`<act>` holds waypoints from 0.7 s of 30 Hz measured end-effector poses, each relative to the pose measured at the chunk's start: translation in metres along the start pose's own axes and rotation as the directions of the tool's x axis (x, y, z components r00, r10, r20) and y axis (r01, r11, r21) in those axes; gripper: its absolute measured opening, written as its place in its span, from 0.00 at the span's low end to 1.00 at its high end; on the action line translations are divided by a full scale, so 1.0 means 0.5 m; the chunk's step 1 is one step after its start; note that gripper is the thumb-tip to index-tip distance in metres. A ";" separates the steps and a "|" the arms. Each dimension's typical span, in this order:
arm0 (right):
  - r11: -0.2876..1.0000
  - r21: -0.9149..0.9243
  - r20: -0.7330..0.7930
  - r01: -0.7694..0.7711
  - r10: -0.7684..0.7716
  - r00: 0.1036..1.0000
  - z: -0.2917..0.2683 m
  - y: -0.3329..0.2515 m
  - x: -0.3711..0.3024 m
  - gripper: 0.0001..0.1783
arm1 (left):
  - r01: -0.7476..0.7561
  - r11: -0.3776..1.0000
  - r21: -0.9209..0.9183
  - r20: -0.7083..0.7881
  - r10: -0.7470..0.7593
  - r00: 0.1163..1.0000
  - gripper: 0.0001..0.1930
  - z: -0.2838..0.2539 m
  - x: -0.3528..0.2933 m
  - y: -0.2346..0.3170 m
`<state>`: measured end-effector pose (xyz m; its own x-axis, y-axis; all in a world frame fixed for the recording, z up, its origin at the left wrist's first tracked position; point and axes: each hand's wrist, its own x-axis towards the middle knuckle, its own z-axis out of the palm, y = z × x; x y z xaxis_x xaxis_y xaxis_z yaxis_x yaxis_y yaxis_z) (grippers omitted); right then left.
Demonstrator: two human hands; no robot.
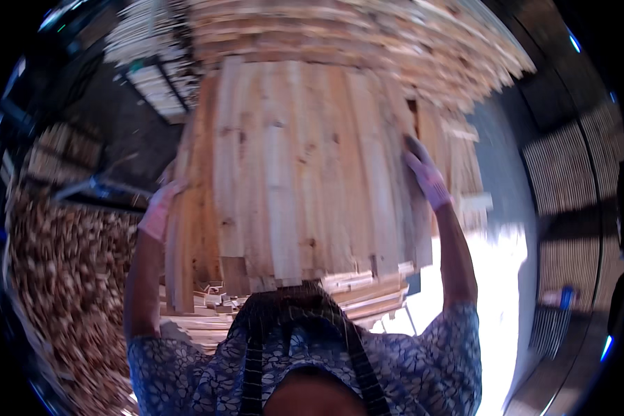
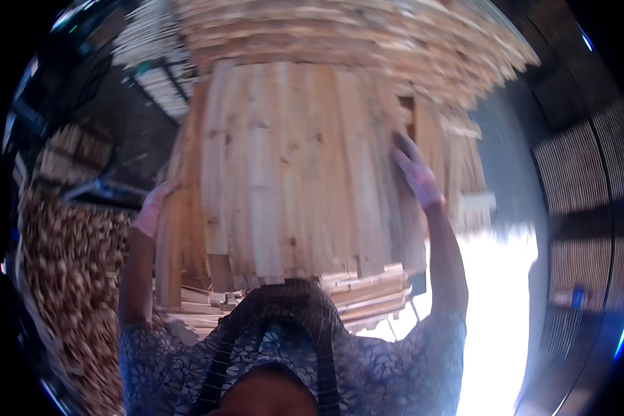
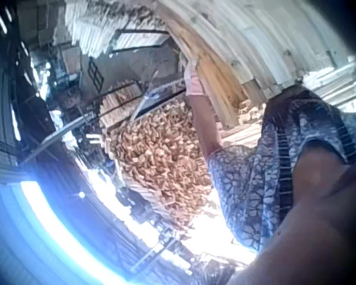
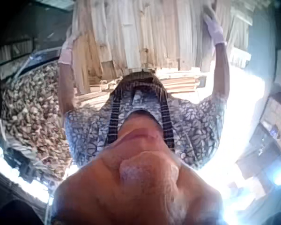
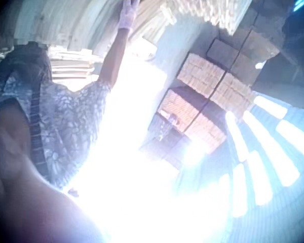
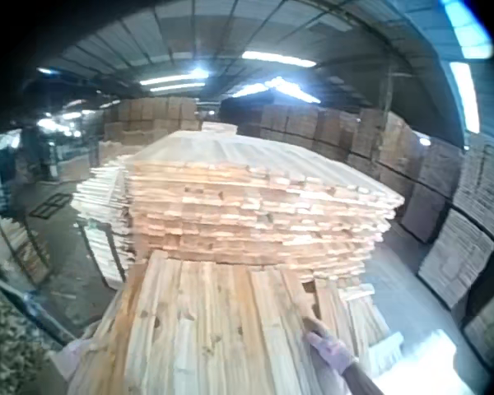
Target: The person stacks wooden planks on a metal rack in a lumber yard. They pick up planks from a pile on the floor and arrange them vertically on the rack, occasionally adjusting the stack to ensure alignment.
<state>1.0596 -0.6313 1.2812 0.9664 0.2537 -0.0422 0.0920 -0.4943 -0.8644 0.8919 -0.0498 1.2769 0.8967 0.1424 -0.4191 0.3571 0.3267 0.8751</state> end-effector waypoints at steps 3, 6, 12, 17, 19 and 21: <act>0.997 -0.025 -0.020 0.069 -0.070 0.997 0.007 -0.002 0.010 0.36 | -0.125 0.991 0.046 0.030 0.124 0.992 0.40 -0.054 0.035 -0.008; 0.963 -0.268 -0.135 -0.037 0.000 0.991 -0.010 -0.006 -0.013 0.38 | -0.095 0.992 0.084 -0.068 0.101 0.993 0.40 0.073 -0.040 0.054; 0.821 -0.284 -0.424 -0.495 0.356 0.833 -0.230 0.188 -0.136 0.40 | -0.177 0.933 0.313 -0.082 0.212 0.974 0.43 -0.027 -0.132 0.132; 0.750 -0.178 -0.571 -0.637 0.448 0.688 -0.165 0.404 -0.301 0.49 | -0.278 0.902 0.331 0.056 0.276 0.960 0.43 -0.040 -0.162 0.140; 0.802 -0.062 -0.588 -0.593 0.451 0.671 -0.151 0.395 -0.300 0.49 | -0.319 0.875 0.363 0.086 0.309 0.947 0.43 -0.048 -0.144 0.130; 0.838 0.112 -0.552 -0.535 0.500 0.668 -0.161 0.350 -0.302 0.48 | -0.238 0.949 0.209 0.136 0.213 0.968 0.44 0.072 -0.156 0.150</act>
<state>0.9493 -0.8231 1.1766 0.8237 -0.5364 -0.1838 -0.4664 -0.4565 -0.7577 0.8582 -0.0701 1.3837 0.9791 0.0805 -0.1867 0.1803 0.0807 0.9803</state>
